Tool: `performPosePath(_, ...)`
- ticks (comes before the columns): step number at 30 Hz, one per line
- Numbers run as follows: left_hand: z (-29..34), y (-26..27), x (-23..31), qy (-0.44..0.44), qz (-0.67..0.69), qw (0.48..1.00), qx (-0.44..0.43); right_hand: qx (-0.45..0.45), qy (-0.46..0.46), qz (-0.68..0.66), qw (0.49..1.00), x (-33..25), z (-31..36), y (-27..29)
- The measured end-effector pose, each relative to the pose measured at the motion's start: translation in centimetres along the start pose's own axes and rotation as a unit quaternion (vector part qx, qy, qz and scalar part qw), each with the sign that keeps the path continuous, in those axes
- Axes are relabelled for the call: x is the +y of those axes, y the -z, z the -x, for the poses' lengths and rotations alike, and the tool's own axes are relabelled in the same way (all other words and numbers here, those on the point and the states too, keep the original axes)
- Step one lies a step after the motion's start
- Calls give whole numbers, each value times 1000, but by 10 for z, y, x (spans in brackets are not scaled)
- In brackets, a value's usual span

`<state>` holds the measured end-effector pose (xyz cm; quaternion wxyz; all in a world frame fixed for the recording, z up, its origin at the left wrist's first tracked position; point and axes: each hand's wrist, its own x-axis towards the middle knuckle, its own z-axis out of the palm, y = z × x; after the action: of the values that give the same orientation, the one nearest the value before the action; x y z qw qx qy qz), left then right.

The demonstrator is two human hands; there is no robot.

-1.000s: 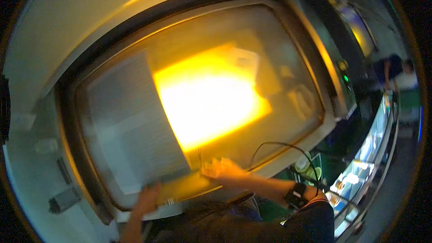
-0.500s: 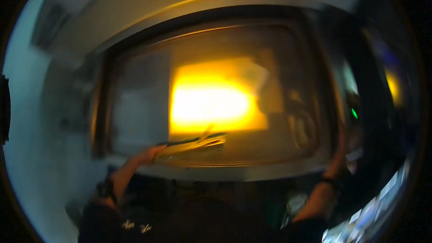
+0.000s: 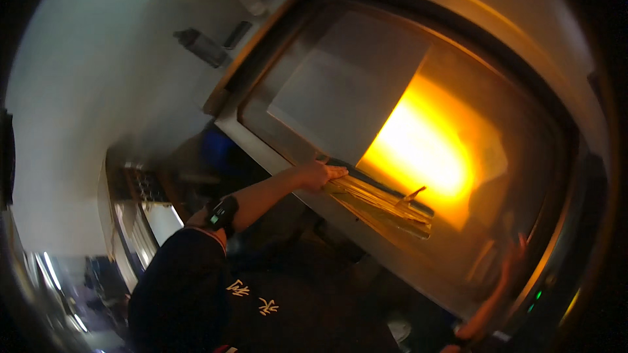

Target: Placing panels into an LED exposure machine, aligning them with a squeegee, and removing them after processing.

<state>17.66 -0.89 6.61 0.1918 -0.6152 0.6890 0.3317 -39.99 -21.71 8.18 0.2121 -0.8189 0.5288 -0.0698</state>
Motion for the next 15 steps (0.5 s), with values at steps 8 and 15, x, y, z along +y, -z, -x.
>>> performPosePath(8, 75, -11, -139, -10, -40, 996, -77, -89, 203, 53, 974, -354, 37, -255)
performPosePath(15, -48, 82, -341, -27, -87, 992, 85, -39, 161, 125, 978, -451, -188, -288)
